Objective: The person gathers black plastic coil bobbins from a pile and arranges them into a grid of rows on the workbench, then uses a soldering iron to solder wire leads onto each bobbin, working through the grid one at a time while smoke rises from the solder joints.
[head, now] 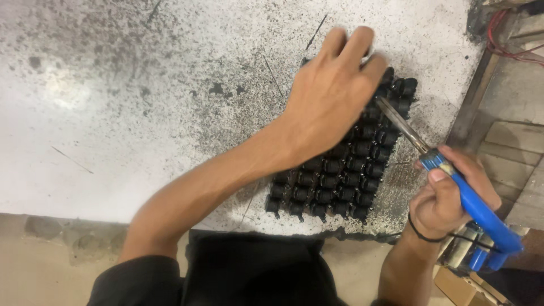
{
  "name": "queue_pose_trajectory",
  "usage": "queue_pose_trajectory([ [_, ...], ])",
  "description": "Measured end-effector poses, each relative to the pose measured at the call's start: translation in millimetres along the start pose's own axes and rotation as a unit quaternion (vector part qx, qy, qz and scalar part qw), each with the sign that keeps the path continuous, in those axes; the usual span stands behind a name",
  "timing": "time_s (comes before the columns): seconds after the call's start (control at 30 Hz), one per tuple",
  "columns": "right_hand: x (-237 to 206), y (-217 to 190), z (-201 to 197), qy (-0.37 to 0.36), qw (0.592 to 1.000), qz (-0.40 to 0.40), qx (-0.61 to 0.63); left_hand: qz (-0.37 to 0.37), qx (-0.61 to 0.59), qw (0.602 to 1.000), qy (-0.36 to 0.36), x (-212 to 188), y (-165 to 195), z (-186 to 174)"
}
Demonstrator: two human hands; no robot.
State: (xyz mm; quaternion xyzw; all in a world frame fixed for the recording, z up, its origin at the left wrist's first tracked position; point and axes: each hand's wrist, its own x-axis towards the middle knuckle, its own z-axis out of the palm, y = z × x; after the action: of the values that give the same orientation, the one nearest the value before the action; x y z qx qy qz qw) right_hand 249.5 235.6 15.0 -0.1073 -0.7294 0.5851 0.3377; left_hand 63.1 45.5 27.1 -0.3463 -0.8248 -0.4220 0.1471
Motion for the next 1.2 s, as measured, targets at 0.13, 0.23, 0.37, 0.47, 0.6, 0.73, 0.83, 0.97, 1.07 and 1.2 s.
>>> queue_pose_trajectory([
  [0.13, 6.0, 5.3, -0.5, -0.016, 1.000, 0.004, -0.002, -0.050, 0.016, 0.991, -0.126, -12.0, -11.5, 31.6],
  [0.23, 9.9, 4.5, 2.2, -0.034, 0.999, 0.008, -0.032, -0.020, 0.020, 0.995, -0.093, -24.1, -15.9, 46.1],
  [0.37, 12.8, 2.7, 7.8, -0.045, 0.998, 0.010, -0.049, -0.005, 0.029, 0.996, -0.085, -28.2, -18.3, 50.2],
  [0.47, 15.9, -0.6, 11.3, -0.059, 0.995, 0.018, -0.077, 0.002, 0.026, 0.996, -0.082, -26.6, -18.4, 50.1],
  [0.6, 21.5, -8.6, 17.8, -0.068, 0.993, 0.017, -0.097, 0.016, 0.027, 0.996, -0.079, -29.7, -17.7, 57.7],
  [0.73, 25.1, -18.9, 21.3, -0.090, 0.986, 0.023, -0.142, 0.032, 0.059, 0.993, -0.097, -31.4, -16.5, 70.2],
  [0.83, 24.0, -24.0, 18.5, -0.099, 0.982, 0.028, -0.161, 0.033, 0.032, 0.995, -0.090, -25.5, -11.9, 63.7],
  [0.97, 18.3, -21.6, 13.0, -0.066, 0.992, 0.020, -0.104, -0.054, -0.011, 0.991, -0.121, -12.2, -3.2, 23.3],
  [1.07, 11.0, -11.9, 16.6, -0.002, 1.000, 0.022, -0.002, -0.081, -0.035, 0.986, -0.142, -13.0, -9.4, -14.5],
  [1.2, 3.2, 2.4, 30.9, 0.029, 0.999, -0.010, 0.026, -0.037, 0.031, 0.997, -0.053, -20.9, -23.8, -22.4],
])
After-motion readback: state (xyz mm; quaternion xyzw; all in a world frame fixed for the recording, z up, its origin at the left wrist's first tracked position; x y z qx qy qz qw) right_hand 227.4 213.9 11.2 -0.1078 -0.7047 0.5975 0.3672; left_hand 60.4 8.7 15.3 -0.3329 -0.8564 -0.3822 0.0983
